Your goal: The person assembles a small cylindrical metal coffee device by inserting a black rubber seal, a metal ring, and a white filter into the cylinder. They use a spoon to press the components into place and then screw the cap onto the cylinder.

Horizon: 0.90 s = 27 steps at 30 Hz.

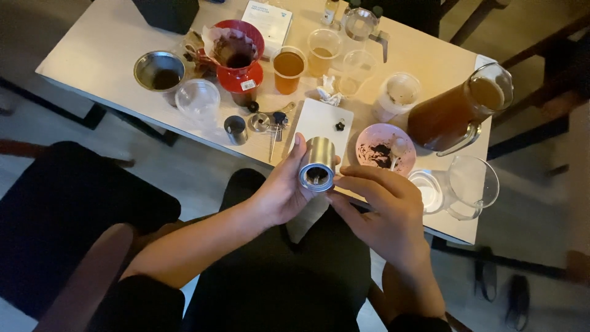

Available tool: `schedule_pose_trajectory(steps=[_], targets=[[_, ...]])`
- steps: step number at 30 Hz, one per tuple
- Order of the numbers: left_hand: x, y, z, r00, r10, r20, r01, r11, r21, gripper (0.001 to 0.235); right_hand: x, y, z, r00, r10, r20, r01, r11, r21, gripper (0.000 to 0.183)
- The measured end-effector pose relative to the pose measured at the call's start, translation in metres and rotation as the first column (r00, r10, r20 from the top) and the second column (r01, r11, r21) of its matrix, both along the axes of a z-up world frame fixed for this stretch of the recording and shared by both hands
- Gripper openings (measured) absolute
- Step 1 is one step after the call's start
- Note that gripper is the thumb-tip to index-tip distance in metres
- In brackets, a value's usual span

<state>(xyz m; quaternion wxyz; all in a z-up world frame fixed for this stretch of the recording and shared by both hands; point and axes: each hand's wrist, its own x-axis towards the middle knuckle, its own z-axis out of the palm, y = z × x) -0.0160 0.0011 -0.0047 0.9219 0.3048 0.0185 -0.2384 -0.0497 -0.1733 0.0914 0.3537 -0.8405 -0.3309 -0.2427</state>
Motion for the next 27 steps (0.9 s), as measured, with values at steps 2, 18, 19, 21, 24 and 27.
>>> schedule_pose_trajectory(steps=[2,18,19,21,24,27], targets=[[-0.002,0.001,0.007,1.000,0.002,0.009,-0.002,1.000,-0.011,0.065,-0.001,0.000,0.000,1.000,0.014,0.001,-0.014,1.000,0.006,0.025],[0.003,0.004,0.017,0.988,0.106,-0.115,-0.109,0.994,-0.023,0.065,-0.018,-0.006,0.016,0.687,0.675,-0.271,-0.535,0.721,0.439,0.029],[0.003,0.006,0.014,0.988,0.103,-0.116,-0.106,0.994,-0.022,0.065,-0.018,-0.005,0.013,0.688,0.673,-0.271,-0.533,0.722,0.440,0.029],[0.005,0.007,0.008,0.986,0.144,-0.089,-0.148,0.988,-0.045,0.072,-0.019,-0.003,0.008,0.669,0.693,-0.268,-0.508,0.690,0.516,0.023],[0.006,0.008,0.011,0.962,0.239,-0.130,-0.238,0.971,0.019,0.069,-0.015,-0.004,0.012,0.720,0.635,-0.281,-0.485,0.749,0.451,0.019],[0.002,0.015,0.041,0.972,0.204,-0.120,-0.205,0.979,0.006,0.069,-0.013,-0.027,-0.004,0.801,0.550,-0.236,-0.380,0.772,0.510,0.026]])
